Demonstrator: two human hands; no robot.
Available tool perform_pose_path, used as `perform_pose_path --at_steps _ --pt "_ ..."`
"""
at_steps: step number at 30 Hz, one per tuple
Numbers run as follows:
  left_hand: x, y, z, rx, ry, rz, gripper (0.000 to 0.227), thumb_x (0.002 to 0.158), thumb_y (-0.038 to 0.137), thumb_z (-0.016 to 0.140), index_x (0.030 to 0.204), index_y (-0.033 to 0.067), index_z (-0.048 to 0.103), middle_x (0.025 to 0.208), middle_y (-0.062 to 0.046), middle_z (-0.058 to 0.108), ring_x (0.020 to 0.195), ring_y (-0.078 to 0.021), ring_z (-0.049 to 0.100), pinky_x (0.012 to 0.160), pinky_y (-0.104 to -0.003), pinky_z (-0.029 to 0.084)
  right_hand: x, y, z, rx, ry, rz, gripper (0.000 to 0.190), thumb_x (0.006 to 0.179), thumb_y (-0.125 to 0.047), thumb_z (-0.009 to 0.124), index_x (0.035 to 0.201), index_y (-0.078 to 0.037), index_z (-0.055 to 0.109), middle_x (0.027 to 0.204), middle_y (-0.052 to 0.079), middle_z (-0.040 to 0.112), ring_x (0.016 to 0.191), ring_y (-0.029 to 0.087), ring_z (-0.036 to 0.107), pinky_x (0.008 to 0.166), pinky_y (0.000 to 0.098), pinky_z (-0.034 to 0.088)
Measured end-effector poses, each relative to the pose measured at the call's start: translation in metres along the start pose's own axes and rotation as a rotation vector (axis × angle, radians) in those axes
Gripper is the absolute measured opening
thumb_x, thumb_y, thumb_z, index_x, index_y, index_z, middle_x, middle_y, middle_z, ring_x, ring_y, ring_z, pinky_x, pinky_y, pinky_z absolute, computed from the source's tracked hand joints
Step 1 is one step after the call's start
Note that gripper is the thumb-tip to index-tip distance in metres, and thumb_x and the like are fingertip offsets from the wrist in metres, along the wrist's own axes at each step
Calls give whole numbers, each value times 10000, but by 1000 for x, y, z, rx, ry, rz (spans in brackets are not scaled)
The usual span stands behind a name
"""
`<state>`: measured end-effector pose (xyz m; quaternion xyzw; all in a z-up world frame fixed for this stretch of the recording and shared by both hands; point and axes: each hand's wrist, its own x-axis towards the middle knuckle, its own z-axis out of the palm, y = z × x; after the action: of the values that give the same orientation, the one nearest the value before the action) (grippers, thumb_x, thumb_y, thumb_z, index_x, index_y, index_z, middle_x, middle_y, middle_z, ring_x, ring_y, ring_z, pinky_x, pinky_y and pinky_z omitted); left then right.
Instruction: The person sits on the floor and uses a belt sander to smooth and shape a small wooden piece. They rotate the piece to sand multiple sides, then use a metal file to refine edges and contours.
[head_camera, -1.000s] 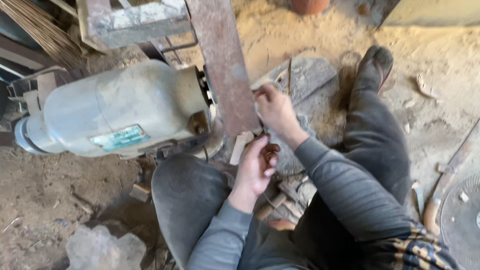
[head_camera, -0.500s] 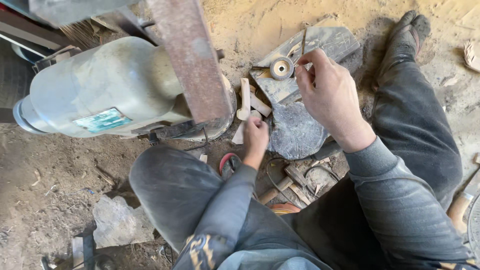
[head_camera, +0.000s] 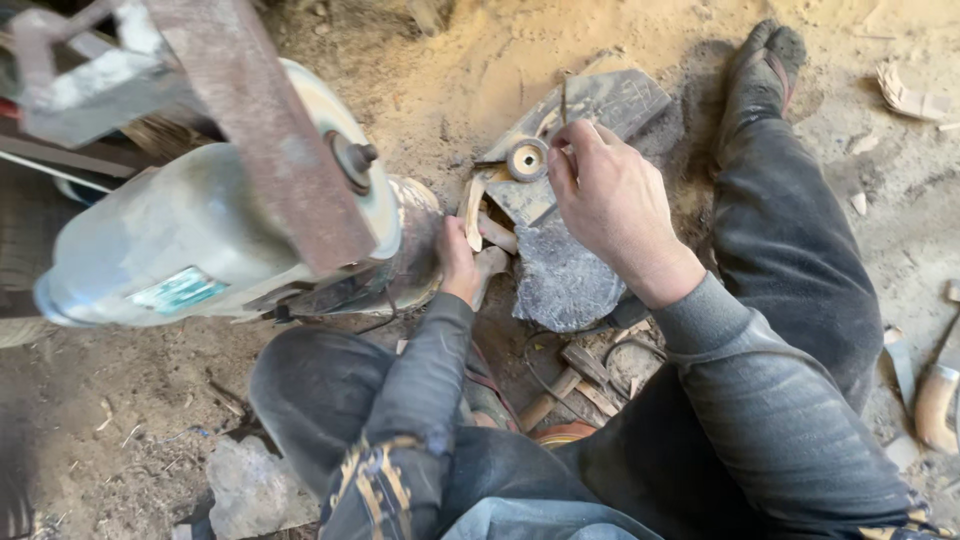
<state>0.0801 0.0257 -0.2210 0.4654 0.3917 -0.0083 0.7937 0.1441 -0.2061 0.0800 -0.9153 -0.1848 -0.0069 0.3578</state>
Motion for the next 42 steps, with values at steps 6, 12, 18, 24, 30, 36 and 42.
perform_pose_path --at_steps 6,12,18,24,30,36,42 --pt "-139 61 50 -444 -310 -165 457 1028 388 385 1200 23 599 802 -71 651 681 -168 632 502 -283 451 5 -4 27 32 122 -89 380 1098 -271 552 1282 58 603 1090 266 681 941 420 676 775 496 534" --pt "-239 103 62 -279 -415 -26 529 1092 463 348 1209 6 587 843 -128 675 707 -210 638 551 -325 487 -3 -17 48 1034 -156 492 399 1045 -348 468 1298 -42 509 967 121 675 869 189 701 713 359 595" --pt "-270 143 72 -267 -540 223 665 1023 590 403 1306 11 567 932 -141 675 827 -233 704 681 -366 600 -15 -45 54 978 -45 114 335 1131 -277 478 1373 -49 524 1046 72 611 861 121 591 723 293 527" --pt "-274 155 70 -32 -645 178 552 982 432 667 1252 -19 499 926 -137 659 713 -189 684 528 -271 535 8 -55 69 1138 35 157 301 1112 -300 494 1270 -48 540 992 57 637 791 114 651 694 277 577" --pt "-258 139 68 11 -419 307 435 1009 358 687 1206 4 530 840 -62 616 634 -109 581 486 -244 436 26 -61 85 1172 100 189 311 1142 -299 426 1275 -55 566 929 63 628 751 131 627 666 284 551" --pt "-252 142 71 425 -104 660 360 968 300 719 1085 -5 566 754 -106 680 651 -163 682 606 -321 536 33 -78 91 1353 -32 205 383 1144 -305 354 1342 -77 590 886 71 635 744 158 629 669 304 542" --pt "-253 145 75 454 -85 669 386 942 277 750 1151 -14 604 831 -114 707 706 -168 712 652 -324 575 34 -76 91 1271 -40 190 432 1146 -336 338 1370 -69 593 768 107 627 642 174 582 609 307 499"
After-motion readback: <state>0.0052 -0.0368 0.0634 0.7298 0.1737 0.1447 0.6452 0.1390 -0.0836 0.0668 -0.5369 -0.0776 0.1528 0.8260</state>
